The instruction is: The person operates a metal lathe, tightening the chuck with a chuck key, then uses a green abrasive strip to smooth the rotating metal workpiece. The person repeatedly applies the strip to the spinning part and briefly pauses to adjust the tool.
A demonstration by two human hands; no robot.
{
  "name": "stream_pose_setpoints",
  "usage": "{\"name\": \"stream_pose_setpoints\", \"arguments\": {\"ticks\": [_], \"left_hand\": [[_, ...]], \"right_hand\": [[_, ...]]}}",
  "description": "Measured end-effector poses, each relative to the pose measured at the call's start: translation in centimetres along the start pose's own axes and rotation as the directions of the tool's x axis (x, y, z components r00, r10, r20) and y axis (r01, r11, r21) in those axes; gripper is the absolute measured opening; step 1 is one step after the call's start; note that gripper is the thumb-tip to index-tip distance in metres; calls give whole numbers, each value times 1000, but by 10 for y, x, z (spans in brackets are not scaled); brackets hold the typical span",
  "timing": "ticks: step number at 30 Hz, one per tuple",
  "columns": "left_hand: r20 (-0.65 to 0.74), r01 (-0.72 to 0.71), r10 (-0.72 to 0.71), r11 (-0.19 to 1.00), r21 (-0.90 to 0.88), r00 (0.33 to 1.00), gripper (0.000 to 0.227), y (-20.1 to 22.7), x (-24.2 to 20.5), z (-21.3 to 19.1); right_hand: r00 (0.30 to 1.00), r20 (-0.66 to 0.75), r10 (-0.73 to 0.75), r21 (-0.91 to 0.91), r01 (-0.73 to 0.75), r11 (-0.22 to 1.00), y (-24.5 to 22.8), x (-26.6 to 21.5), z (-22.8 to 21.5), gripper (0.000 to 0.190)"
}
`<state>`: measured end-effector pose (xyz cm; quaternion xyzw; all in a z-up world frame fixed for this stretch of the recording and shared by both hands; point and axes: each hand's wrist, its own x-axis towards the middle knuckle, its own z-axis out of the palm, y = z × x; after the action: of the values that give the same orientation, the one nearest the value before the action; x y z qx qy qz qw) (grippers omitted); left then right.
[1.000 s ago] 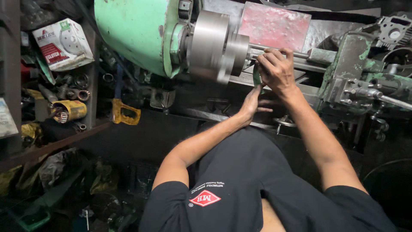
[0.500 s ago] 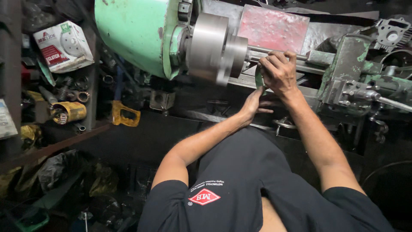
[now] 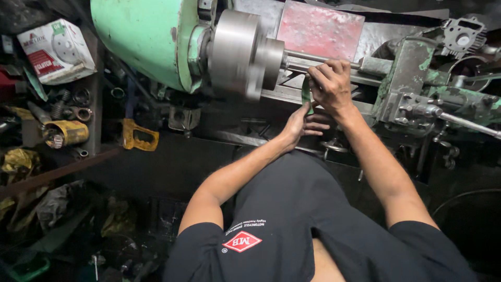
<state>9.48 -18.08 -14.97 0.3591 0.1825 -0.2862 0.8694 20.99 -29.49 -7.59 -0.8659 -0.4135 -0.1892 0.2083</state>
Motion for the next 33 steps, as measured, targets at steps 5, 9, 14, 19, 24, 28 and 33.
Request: {"name": "stream_pose_setpoints", "arguments": {"ticks": [5, 9, 14, 19, 24, 28, 33], "left_hand": [[-42, 4, -5, 999, -32, 999, 68, -3, 3, -4], [-38, -4, 3, 999, -51, 999, 68, 0, 2, -10], [-26, -14, 12, 997, -70, 1000, 63, 2, 0, -21], [-10, -13, 12, 997, -73, 1000, 63, 2, 3, -27], [9, 27, -27, 996, -82, 1000, 66, -4, 13, -26], [10, 53, -53, 995, -78, 999, 61, -9, 21, -24], [25, 75, -73, 996, -55, 997, 60, -14, 30, -18]], "right_hand": [[1000, 1, -29, -23, 29, 999, -3, 5, 6, 31], [1000, 5, -28, -27, 29, 999, -6, 10, 10, 32], [999, 14, -34, -40, 35, 999, -10, 15, 16, 32], [999, 13, -34, -31, 34, 999, -12, 19, 20, 29], [1000, -7, -29, -67, 28, 997, -10, 12, 16, 26], [1000, -15, -23, -80, 22, 997, -6, 9, 10, 23], [999, -20, -48, -119, 45, 992, 0, 3, 2, 21]]}}
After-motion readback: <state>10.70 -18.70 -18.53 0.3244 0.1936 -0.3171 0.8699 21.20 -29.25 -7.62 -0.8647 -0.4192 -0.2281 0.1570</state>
